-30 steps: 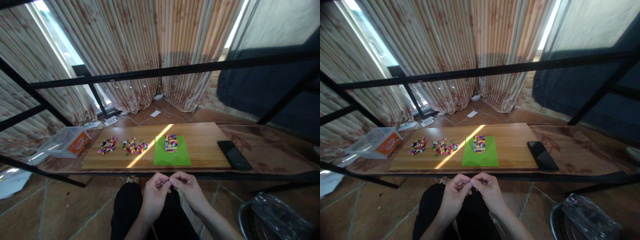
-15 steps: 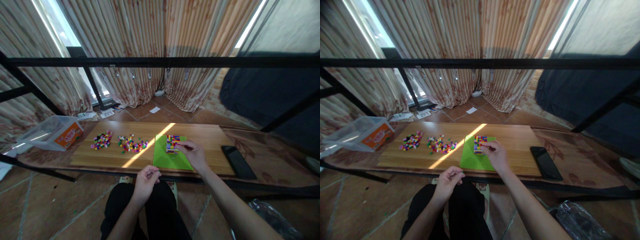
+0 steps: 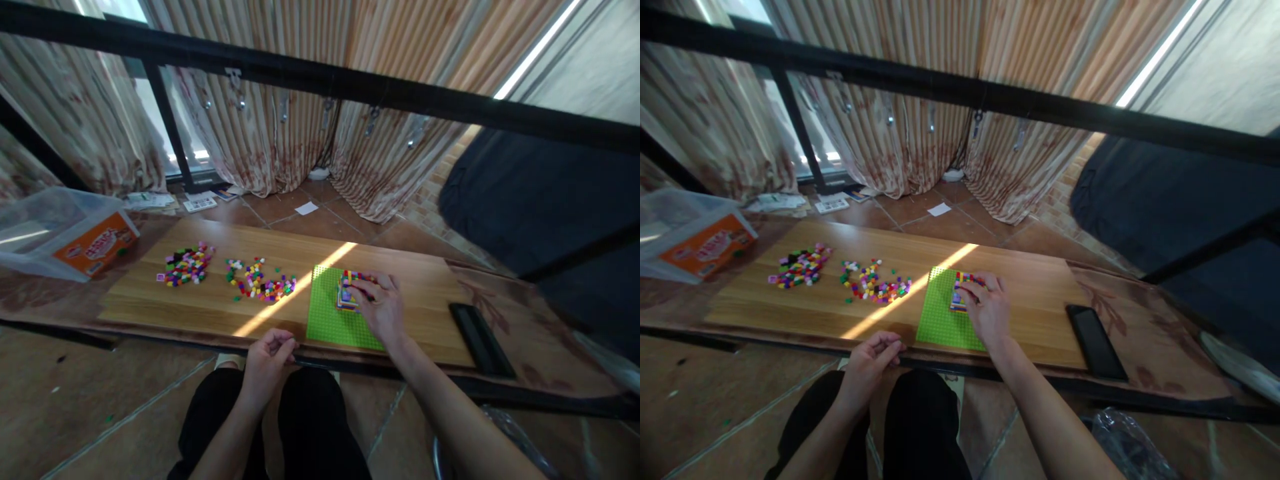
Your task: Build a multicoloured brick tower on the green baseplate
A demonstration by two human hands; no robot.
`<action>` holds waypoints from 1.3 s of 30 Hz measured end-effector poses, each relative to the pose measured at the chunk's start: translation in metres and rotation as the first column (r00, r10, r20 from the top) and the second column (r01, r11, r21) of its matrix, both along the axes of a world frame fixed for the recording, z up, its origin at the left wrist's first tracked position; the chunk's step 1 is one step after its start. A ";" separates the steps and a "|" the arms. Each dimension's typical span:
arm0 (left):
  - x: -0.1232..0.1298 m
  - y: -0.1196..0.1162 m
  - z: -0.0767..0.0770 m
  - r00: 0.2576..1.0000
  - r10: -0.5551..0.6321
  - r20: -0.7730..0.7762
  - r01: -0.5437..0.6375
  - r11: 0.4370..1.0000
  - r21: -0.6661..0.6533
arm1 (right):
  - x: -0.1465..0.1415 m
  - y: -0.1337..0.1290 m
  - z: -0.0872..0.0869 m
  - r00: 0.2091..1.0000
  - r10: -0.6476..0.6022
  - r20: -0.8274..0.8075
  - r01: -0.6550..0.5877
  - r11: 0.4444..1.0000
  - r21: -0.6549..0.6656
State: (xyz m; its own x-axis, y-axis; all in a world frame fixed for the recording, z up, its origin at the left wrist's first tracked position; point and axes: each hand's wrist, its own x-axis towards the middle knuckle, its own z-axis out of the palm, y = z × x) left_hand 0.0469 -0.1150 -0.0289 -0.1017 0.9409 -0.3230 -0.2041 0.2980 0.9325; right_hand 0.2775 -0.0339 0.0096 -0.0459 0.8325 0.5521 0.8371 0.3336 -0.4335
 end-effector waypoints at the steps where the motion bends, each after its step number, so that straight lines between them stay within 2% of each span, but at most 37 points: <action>1: 0.001 0.000 0.000 1.000 -0.002 0.004 0.002 1.000 -0.003 | -0.001 0.000 0.000 1.000 -0.010 0.004 0.010 1.000 0.000; 11: 0.000 -0.003 0.004 1.000 -0.026 -0.018 0.026 0.999 -0.020 | 0.002 0.001 -0.005 0.996 -0.093 0.009 0.093 0.996 0.015; 18: 0.001 -0.003 0.002 0.999 -0.026 -0.028 0.025 1.000 -0.013 | 0.008 -0.004 0.006 0.983 -0.080 -0.168 0.074 0.997 -0.037; 22: 0.001 -0.001 0.000 1.000 -0.023 -0.020 0.023 1.000 -0.010 | 0.001 0.007 0.010 0.943 -0.141 -0.302 0.110 0.987 -0.118; 25: 0.001 -0.001 0.000 0.999 -0.025 -0.021 0.025 1.000 -0.009 | -0.002 0.017 0.006 0.940 -0.155 -0.305 0.100 0.977 -0.188; 28: 0.001 -0.002 -0.001 0.999 -0.036 -0.023 0.036 0.999 -0.006 | 0.000 0.022 -0.001 0.938 -0.162 -0.307 0.102 0.974 -0.202; 34: 0.001 -0.002 -0.002 0.999 -0.040 -0.014 0.040 0.999 -0.012 | 0.010 0.023 -0.014 0.899 -0.155 -0.410 0.035 0.958 -0.286; 39: 0.001 -0.002 -0.002 1.000 -0.023 0.007 0.023 0.999 -0.026 | 0.008 0.025 -0.017 0.864 -0.170 -0.474 0.026 0.955 -0.295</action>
State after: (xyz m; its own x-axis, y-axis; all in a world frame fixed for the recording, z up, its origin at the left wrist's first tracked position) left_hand 0.0480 -0.1174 -0.0309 -0.0774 0.9344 -0.3478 -0.2035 0.3267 0.9230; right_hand 0.2856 -0.0091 -0.0074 0.2598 0.9369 0.2339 0.5141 0.0708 -0.8548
